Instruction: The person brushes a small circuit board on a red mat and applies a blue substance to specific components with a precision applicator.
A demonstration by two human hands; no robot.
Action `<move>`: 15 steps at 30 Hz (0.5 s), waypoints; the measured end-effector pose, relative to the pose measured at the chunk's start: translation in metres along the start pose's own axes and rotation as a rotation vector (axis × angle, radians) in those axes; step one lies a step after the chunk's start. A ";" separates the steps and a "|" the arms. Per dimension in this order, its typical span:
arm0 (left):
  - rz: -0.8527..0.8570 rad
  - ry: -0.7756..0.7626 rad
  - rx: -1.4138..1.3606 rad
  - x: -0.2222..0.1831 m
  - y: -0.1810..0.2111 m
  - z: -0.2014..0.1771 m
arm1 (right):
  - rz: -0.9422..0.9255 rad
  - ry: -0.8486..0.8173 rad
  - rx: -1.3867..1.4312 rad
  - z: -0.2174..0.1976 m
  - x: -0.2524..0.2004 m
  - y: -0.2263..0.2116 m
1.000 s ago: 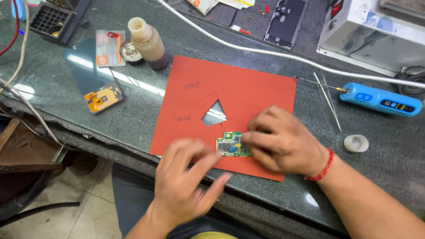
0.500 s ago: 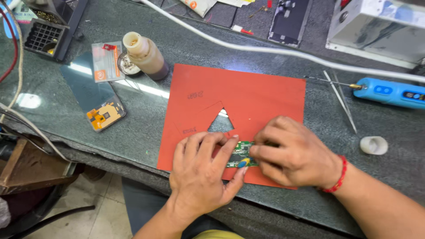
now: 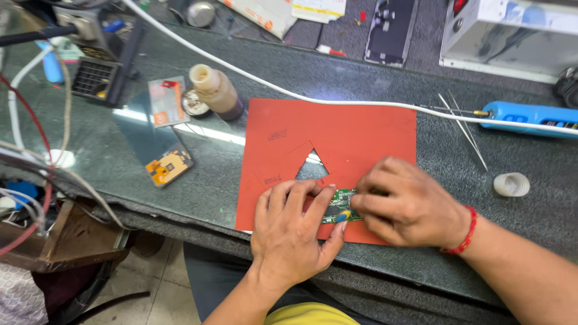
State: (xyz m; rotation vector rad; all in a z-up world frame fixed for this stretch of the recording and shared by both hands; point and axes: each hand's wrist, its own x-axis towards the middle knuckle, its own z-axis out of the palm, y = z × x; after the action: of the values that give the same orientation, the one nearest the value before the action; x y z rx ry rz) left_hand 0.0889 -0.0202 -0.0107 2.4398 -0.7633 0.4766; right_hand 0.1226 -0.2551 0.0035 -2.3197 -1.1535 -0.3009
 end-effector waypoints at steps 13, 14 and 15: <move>-0.085 0.380 0.031 -0.040 -0.002 0.031 | 0.152 0.058 -0.115 -0.003 -0.003 0.006; -0.057 0.393 0.036 -0.042 -0.003 0.033 | 0.139 0.051 -0.115 -0.001 -0.002 0.005; -0.030 0.406 0.041 -0.044 -0.003 0.033 | 0.077 0.019 -0.082 0.001 -0.003 0.001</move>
State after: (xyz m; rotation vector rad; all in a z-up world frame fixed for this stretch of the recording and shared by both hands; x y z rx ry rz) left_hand 0.0626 -0.0190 -0.0589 2.2776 -0.5468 0.9459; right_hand 0.1212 -0.2569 0.0013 -2.4204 -1.0584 -0.3471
